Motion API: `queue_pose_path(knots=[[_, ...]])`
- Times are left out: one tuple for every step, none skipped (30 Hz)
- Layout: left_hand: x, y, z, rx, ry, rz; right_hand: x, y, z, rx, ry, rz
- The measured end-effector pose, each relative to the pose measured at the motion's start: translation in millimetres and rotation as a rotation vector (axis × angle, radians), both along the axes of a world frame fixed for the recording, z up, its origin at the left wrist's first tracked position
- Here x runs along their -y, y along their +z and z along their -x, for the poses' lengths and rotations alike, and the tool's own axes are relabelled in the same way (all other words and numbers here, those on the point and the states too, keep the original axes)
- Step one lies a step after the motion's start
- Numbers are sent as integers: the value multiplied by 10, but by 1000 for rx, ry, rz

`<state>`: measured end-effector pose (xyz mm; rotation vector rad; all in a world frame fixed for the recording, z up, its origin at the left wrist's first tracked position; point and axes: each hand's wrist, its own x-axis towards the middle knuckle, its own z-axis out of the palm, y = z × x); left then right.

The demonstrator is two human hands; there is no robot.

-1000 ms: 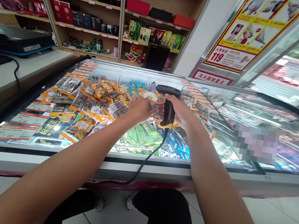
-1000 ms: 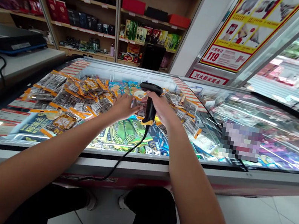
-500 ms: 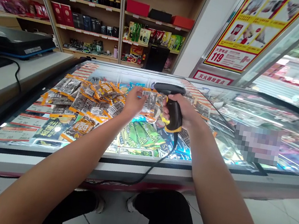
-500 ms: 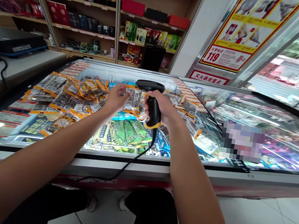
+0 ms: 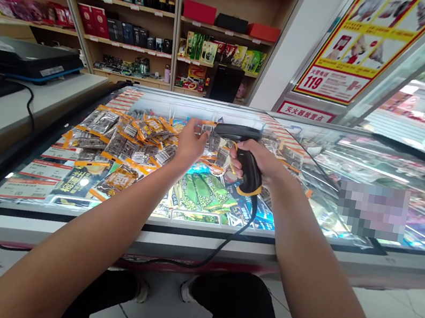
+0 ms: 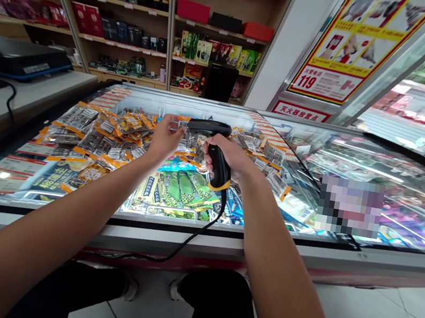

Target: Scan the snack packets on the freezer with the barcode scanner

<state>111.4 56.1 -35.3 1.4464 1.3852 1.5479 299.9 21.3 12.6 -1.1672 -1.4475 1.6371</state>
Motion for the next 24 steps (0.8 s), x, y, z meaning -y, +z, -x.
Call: queue_pose_path(knots=[[-3,-5,-4,0,-4,3,9,8,3,6,-4,-2],[-9,-8,-5,1,-9,6,20,17,7,12,-6,-4],[-18,-5,0,-2,-10,10,31,27,13,15,-13,-11],[-27,4,17,-17,-1,8,43,38,21,9,-24,-23],[-34,21,46,-56,19,-5,52,48,31,-3,-42,-36],[-39,48,91,-132,47,-26,59,58,42,-18,-69,-49],[-37,82,150,-248,85,-48,61,65,55,-34,-105,-60],[-30,122,219,-401,131,-69,58,69,68,-46,-150,-69],[-16,162,294,-594,169,-67,49,67,81,-41,-202,-78],[2,200,366,-785,213,-45,34,59,93,-16,-255,-88],[23,230,429,-944,260,-14,11,41,101,27,-307,-97],[45,249,473,-1063,301,10,-17,14,105,80,-352,-104],[66,256,495,-1142,341,20,-51,-22,103,137,-385,-106],[87,251,489,-1185,366,11,-88,-66,95,192,-400,-108],[106,234,454,-1205,369,-13,-126,-113,82,240,-402,-108],[125,207,394,-1210,345,-37,-162,-161,67,277,-392,-111],[143,171,313,-1207,293,-56,-191,-204,52,305,-379,-112],[160,128,218,-1199,211,-54,-212,-238,41,325,-367,-113],[174,81,117,-1181,113,-30,-222,-262,35,339,-361,-110],[184,32,20,-1152,22,2,-223,-275,36,339,-359,-103],[187,-16,-66,-1121,-59,31,-216,-278,44,326,-357,-94],[181,-61,-135,-1082,-105,51,-203,-273,59,304,-351,-85],[166,-99,-184,-1023,-130,67,-189,-263,78,274,-350,-76],[142,-128,-212,-938,-134,77,-175,-251,99,233,-350,-71]])
